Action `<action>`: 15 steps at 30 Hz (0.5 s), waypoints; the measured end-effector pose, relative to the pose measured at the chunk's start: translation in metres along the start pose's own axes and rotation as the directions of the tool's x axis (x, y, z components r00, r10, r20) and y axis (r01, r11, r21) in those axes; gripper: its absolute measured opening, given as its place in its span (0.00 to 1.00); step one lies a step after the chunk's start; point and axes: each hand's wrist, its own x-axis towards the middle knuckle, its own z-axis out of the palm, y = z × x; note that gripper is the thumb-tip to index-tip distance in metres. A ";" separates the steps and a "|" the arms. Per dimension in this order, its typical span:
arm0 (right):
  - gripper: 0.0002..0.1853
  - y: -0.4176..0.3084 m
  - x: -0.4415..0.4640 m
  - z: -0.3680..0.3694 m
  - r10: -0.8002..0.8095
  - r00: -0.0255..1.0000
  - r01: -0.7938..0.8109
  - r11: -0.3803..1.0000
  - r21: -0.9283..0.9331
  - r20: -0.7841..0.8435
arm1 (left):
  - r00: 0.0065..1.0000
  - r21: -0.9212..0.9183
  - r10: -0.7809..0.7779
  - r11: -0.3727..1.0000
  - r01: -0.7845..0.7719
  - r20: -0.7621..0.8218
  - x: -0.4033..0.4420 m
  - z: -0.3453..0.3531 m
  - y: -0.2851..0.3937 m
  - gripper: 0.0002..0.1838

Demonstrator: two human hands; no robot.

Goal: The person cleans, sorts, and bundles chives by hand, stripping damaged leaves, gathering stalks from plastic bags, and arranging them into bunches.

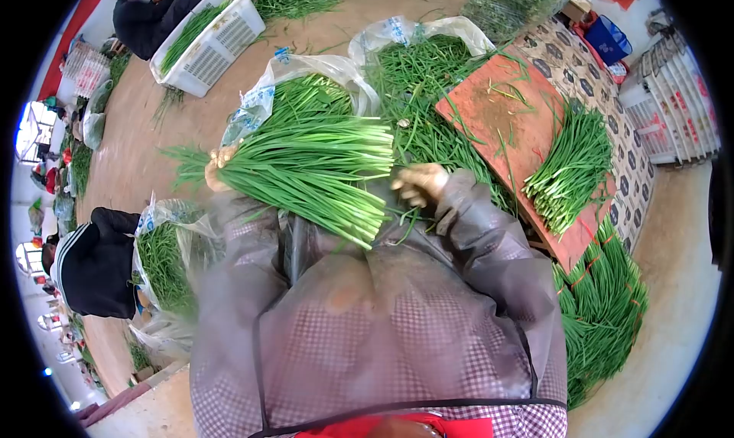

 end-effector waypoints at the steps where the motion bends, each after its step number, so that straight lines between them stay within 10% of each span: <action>1: 0.24 -0.004 0.000 0.010 -0.035 0.988 0.039 0.999 -0.021 0.148 | 1.000 0.002 0.009 1.000 -0.009 -0.014 0.001 0.003 -0.003 0.08; 5: 0.26 -0.024 0.004 0.075 -0.312 0.943 0.293 0.943 0.155 0.116 | 0.992 -0.032 0.008 0.999 -0.012 -0.130 0.004 0.001 -0.007 0.08; 7: 0.22 -0.008 0.042 0.079 -0.286 0.940 0.175 0.872 0.457 0.187 | 0.977 0.066 0.075 0.996 -0.063 -0.202 0.005 0.003 -0.013 0.07; 11: 0.13 -0.016 0.029 0.067 -0.085 0.979 0.037 0.968 0.247 0.186 | 0.921 0.106 0.080 0.993 -0.042 -0.382 0.002 0.008 -0.012 0.07; 15: 0.07 -0.018 0.006 0.047 -0.074 0.981 -0.031 0.856 0.516 0.181 | 0.926 0.063 0.025 0.998 -0.001 -0.377 0.002 0.007 -0.022 0.05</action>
